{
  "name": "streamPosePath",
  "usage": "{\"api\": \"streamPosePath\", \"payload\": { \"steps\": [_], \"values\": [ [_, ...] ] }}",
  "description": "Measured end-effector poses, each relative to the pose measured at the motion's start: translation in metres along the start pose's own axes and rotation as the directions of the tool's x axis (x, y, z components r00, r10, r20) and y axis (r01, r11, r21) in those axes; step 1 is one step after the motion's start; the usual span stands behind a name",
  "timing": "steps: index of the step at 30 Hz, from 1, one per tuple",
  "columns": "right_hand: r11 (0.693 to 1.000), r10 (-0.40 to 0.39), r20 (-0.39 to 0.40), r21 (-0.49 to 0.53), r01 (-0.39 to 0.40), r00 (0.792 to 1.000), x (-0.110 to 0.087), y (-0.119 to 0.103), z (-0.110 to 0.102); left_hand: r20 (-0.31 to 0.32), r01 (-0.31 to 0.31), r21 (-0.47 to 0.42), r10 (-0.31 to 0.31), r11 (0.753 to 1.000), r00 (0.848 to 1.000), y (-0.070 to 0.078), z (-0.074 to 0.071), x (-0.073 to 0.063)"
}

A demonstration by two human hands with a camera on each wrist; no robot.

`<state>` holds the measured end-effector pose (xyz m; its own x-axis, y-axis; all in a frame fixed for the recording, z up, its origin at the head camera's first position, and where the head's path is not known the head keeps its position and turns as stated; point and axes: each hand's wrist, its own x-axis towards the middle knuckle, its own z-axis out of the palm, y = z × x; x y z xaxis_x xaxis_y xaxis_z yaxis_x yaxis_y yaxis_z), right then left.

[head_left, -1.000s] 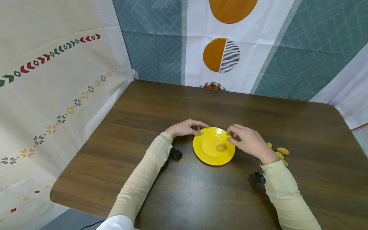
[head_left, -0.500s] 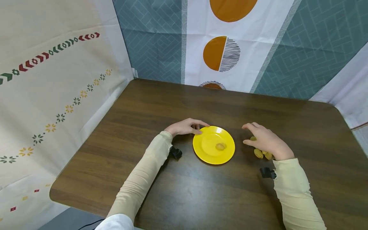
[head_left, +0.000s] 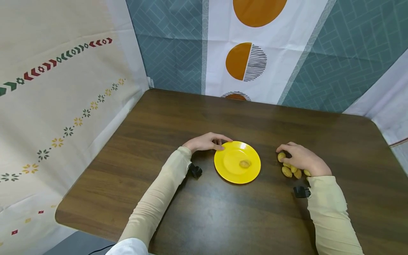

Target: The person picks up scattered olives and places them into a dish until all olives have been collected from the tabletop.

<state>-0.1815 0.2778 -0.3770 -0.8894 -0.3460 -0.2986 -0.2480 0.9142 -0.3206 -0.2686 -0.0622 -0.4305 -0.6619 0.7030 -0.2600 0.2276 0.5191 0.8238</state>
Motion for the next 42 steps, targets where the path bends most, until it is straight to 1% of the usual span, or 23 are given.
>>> {"api": "streamPosePath", "payload": {
  "steps": [4,8,16,20,23,28,31,34,37,42],
  "values": [
    [0.999,-0.035,0.003,-0.015,0.035,0.999,0.002,0.0,0.001,0.0,-0.008,-0.005,0.008,1.0,1.0,0.0,-0.001,0.0],
    [0.999,-0.044,-0.004,-0.019,0.044,0.999,0.003,0.001,0.001,-0.002,-0.008,-0.003,0.008,1.0,1.0,0.0,-0.001,0.0],
    [1.0,-0.004,-0.035,-0.03,0.003,0.999,0.001,-0.001,-0.001,-0.003,-0.006,-0.013,0.006,1.0,1.0,0.0,0.0,-0.002],
    [0.999,-0.011,-0.073,-0.035,0.009,0.997,0.0,-0.002,-0.002,-0.003,-0.009,-0.006,0.009,1.0,1.0,0.0,0.0,-0.002],
    [1.0,-0.007,-0.122,-0.029,0.004,0.993,-0.001,-0.004,-0.002,-0.004,-0.01,-0.001,0.01,1.0,1.0,0.001,0.0,-0.002],
    [0.999,0.033,-0.219,0.009,-0.032,0.975,-0.002,-0.009,-0.005,-0.008,-0.006,-0.004,0.006,1.0,1.0,0.0,0.0,-0.002],
    [0.998,0.059,-0.262,0.03,-0.053,0.963,-0.001,-0.013,-0.006,-0.007,-0.002,-0.009,0.002,1.0,1.0,0.0,0.0,-0.002],
    [0.998,0.064,-0.284,0.037,-0.055,0.957,0.0,-0.018,-0.005,-0.011,-0.001,-0.009,0.001,1.0,1.0,-0.001,0.001,-0.001],
    [0.998,0.055,-0.292,0.037,-0.047,0.955,0.001,-0.024,-0.003,-0.011,-0.001,-0.009,0.001,1.0,1.0,-0.001,0.001,-0.001],
    [0.999,0.018,-0.299,0.048,-0.004,0.954,0.005,-0.034,0.002,-0.008,0.0,-0.008,0.0,1.0,1.0,-0.001,0.0,-0.001]
  ]
}}
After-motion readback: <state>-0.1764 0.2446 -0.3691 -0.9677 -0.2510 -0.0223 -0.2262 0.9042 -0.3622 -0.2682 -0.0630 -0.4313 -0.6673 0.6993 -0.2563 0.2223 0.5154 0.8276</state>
